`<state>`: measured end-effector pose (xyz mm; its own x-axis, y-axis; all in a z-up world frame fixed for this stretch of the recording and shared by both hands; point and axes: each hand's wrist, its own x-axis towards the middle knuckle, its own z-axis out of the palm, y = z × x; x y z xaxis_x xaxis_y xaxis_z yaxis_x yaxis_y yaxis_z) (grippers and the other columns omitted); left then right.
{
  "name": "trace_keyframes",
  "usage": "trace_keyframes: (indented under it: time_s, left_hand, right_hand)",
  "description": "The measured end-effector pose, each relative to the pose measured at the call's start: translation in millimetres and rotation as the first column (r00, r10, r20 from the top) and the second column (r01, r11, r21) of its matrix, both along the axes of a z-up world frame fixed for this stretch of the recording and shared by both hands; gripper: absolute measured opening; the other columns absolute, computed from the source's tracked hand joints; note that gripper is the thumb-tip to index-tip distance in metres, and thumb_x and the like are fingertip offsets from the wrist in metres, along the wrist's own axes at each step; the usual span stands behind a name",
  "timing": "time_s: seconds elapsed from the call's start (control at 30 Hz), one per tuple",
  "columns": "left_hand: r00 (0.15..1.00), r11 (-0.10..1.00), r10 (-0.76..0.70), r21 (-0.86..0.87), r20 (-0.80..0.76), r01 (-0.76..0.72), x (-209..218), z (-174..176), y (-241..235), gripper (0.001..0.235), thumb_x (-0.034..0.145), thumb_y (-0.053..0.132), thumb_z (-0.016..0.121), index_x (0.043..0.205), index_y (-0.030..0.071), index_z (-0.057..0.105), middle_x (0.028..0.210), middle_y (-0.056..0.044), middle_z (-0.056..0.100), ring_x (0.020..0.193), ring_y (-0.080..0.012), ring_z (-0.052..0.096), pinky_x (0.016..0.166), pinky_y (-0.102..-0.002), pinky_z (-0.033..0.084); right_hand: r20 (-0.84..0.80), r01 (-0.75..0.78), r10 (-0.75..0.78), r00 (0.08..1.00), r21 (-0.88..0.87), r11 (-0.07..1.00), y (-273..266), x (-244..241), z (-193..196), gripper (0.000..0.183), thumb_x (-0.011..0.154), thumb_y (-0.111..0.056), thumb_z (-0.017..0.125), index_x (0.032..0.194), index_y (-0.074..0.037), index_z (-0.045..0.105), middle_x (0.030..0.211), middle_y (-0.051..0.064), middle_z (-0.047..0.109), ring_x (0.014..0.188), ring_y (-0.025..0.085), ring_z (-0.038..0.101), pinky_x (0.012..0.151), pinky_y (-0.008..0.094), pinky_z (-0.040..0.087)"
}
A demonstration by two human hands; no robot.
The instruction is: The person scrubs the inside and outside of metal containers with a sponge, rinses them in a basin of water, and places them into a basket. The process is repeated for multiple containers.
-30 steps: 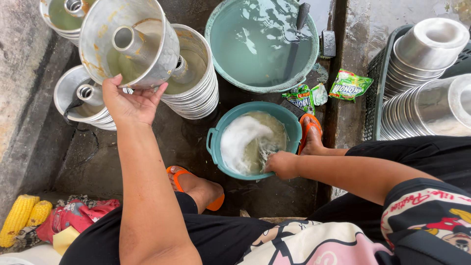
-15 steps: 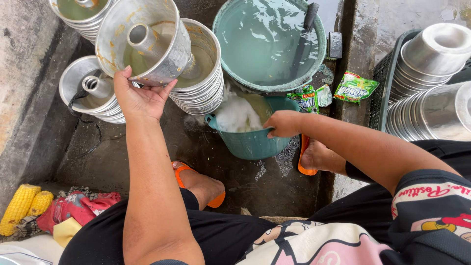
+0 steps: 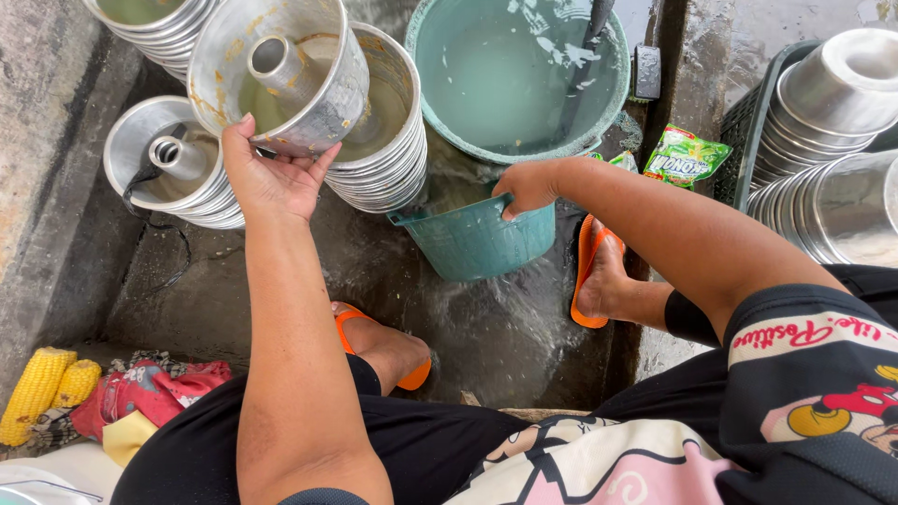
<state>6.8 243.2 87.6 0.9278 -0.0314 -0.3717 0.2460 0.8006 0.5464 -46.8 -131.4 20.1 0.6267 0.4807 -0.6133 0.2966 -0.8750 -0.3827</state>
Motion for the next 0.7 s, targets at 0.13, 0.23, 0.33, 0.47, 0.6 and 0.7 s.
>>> trace_keyframes:
  time_s: [0.13, 0.23, 0.33, 0.47, 0.6, 0.7]
  left_hand:
    - [1.0, 1.0, -0.005, 0.01, 0.003, 0.005, 1, -1, -1, 0.089, 0.077, 0.036, 0.069, 0.15, 0.008, 0.027, 0.147, -0.025, 0.039, 0.14, -0.0454, 0.049, 0.104, -0.069, 0.049]
    - [1.0, 1.0, 0.019, -0.019, 0.009, -0.019, 2, -1, -2, 0.09, 0.077, 0.035, 0.072, 0.15, 0.004, 0.03, 0.149, -0.023, 0.039, 0.14, -0.0445, 0.05, 0.103, -0.068, 0.049]
    - [0.999, 0.998, 0.051, -0.026, 0.008, -0.05, 1, -3, -3, 0.091, 0.076, 0.036, 0.076, 0.148, 0.006, 0.029, 0.15, -0.022, 0.039, 0.14, -0.045, 0.05, 0.103, -0.067, 0.05]
    - [0.997, 0.997, 0.038, -0.067, 0.061, -0.034, 0, -6, -7, 0.094, 0.075, 0.037, 0.081, 0.149, 0.007, 0.031, 0.152, -0.022, 0.039, 0.142, -0.0443, 0.049, 0.106, -0.068, 0.048]
    - [0.997, 0.998, 0.04, -0.041, 0.065, -0.038, -3, -7, -8, 0.094, 0.074, 0.036, 0.082, 0.149, 0.008, 0.031, 0.153, -0.02, 0.038, 0.141, -0.0436, 0.048, 0.109, -0.069, 0.045]
    - [0.997, 0.999, 0.036, -0.023, 0.067, -0.034, -4, -6, -10, 0.093, 0.075, 0.036, 0.082, 0.149, 0.008, 0.032, 0.154, -0.02, 0.038, 0.142, -0.0435, 0.048, 0.11, -0.069, 0.044]
  right_hand:
    - [0.028, 0.015, -0.015, 1.0, -0.009, 1.0, 8, -15, 10, 0.046, 0.084, -0.032, 0.076, 0.125, -0.013, 0.07, 0.107, 0.015, 0.075, 0.104, 0.035, 0.069, 0.089, 0.047, 0.053]
    - [0.075, 0.019, -0.011, 0.997, -0.108, 0.994, 22, -56, 10, 0.041, 0.087, -0.034, 0.073, 0.126, -0.02, 0.072, 0.113, 0.009, 0.075, 0.109, 0.031, 0.069, 0.095, 0.045, 0.053]
    - [0.249, -0.138, 0.137, 0.959, -0.012, 0.99, 31, -114, -1, 0.027, 0.086, -0.031, 0.072, 0.109, -0.016, 0.073, 0.106, 0.005, 0.071, 0.106, 0.03, 0.065, 0.087, 0.047, 0.054]
    - [0.307, -0.297, 0.316, 0.898, -0.109, 0.949, 30, -172, -25, 0.008, 0.084, -0.023, 0.07, 0.088, -0.017, 0.07, 0.093, 0.001, 0.065, 0.101, 0.027, 0.062, 0.079, 0.046, 0.051]
    - [0.309, -0.345, 0.38, 0.872, -0.164, 0.924, 29, -208, -54, 0.02, 0.074, -0.017, 0.072, 0.093, -0.02, 0.07, 0.097, 0.001, 0.064, 0.105, 0.024, 0.059, 0.08, 0.043, 0.047]
    - [0.286, -0.369, 0.403, 0.869, -0.165, 0.915, 26, -224, -72, 0.022, 0.074, -0.017, 0.071, 0.096, -0.02, 0.069, 0.1, 0.001, 0.064, 0.106, 0.024, 0.059, 0.081, 0.042, 0.047]
